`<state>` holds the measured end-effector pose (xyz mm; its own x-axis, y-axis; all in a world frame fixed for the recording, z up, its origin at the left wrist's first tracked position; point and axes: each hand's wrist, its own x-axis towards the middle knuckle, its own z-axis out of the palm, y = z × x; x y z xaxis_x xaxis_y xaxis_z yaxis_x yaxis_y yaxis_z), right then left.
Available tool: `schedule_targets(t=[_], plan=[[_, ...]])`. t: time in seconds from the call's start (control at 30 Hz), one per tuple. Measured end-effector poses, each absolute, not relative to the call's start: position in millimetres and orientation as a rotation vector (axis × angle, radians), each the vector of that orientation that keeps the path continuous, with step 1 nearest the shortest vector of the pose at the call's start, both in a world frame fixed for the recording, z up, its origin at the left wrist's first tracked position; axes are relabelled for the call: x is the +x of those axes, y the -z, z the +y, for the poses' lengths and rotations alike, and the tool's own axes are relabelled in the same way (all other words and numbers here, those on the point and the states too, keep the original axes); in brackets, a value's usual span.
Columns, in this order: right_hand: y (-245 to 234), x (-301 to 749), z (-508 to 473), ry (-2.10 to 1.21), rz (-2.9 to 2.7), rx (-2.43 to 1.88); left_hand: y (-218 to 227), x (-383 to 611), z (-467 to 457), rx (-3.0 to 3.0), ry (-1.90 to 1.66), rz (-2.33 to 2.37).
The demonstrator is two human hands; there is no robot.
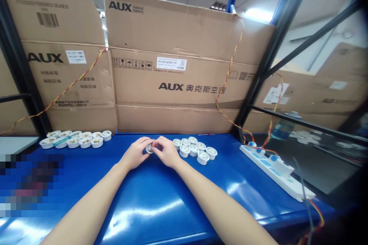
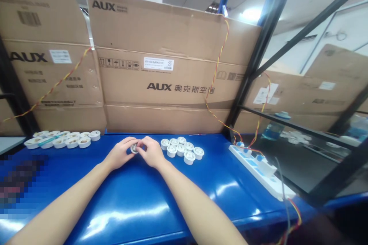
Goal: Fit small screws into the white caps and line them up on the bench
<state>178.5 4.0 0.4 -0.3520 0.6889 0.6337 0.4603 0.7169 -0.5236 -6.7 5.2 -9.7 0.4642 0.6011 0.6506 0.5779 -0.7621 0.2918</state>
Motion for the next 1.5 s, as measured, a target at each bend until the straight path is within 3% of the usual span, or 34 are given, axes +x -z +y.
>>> schedule_targets(t=[0.2, 0.4, 0.7, 1.03, 1.5], plan=[[-1.4, 178.0, 4.7, -0.533, -1.868, -0.906, 4.5, -3.2, 0.0, 2.588, -1.227, 1.044], [-2.8, 177.3, 4.2, -0.543, -1.834, -0.951, -0.2, -1.1, -5.4, 2.538, -1.211, 1.053], [-1.7, 191.8, 11.7, -0.21, -2.013, -1.124, 14.6, -10.8, 5.2, 2.473, -1.079, 1.332], [-13.1, 185.9, -4.6, -0.06, -2.495, -0.728, 20.3, -7.4, 6.5, 2.235, -0.994, 1.031], [-10.1, 216.9, 20.4, 0.259, -2.18, -1.568, 22.9, -12.2, 5.4, 2.42, -0.928, 1.179]])
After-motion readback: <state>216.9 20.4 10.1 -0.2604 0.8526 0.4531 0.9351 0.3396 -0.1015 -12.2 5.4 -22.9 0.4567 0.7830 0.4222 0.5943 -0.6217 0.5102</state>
